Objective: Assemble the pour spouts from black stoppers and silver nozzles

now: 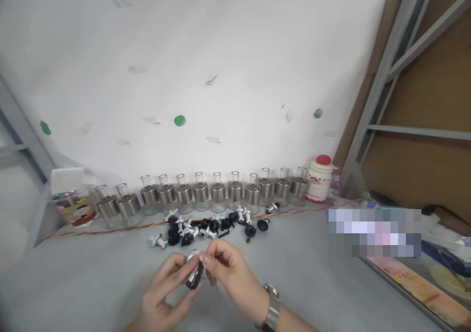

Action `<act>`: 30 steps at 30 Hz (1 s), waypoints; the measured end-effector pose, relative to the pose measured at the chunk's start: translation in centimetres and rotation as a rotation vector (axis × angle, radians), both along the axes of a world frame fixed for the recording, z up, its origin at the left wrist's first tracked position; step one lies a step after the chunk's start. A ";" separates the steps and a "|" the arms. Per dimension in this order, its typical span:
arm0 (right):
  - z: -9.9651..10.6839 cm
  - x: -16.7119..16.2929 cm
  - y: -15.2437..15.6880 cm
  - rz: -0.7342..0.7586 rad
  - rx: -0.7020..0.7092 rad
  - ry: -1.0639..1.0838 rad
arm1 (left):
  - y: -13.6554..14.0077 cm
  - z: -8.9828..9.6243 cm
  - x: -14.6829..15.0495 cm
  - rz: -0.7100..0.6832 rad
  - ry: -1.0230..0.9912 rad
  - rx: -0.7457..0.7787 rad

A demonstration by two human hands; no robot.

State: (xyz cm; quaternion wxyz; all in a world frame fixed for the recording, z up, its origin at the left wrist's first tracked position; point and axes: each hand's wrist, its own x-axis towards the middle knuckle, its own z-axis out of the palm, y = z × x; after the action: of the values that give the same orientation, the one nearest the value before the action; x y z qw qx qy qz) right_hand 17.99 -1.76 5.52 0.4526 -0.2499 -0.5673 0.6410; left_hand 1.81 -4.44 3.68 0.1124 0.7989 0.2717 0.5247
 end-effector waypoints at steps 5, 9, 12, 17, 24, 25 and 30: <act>0.0 -0.1 -0.1 -0.030 0.029 -0.005 | 0.1 -0.3 0.2 -0.020 -0.014 -0.044; -0.1 -0.2 -0.2 -0.052 0.061 -0.034 | 0.3 -0.5 0.2 -0.042 -0.027 -0.068; -0.3 -0.3 -0.4 -0.075 0.077 -0.054 | 0.3 -0.6 0.1 -0.047 -0.025 -0.091; -0.5 -0.3 -0.7 -0.113 0.098 -0.093 | 0.2 -0.5 0.1 -0.054 -0.012 -0.088; -0.7 -0.4 -0.8 -0.116 0.099 -0.096 | 0.0 0.1 0.5 -0.010 -0.005 -0.054; -0.7 -0.5 -0.8 -0.117 0.102 -0.097 | 0.0 0.0 0.5 -0.007 -0.005 -0.052; -0.6 -0.5 -1.0 -0.125 0.103 -0.084 | 0.1 -0.5 0.3 -0.009 -0.013 -0.066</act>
State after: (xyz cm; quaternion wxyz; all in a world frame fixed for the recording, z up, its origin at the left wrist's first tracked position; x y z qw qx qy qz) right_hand 17.45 -2.80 4.93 0.4800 -0.2877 -0.6013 0.5703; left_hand 2.12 -4.35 3.23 0.1426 0.7927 0.2844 0.5200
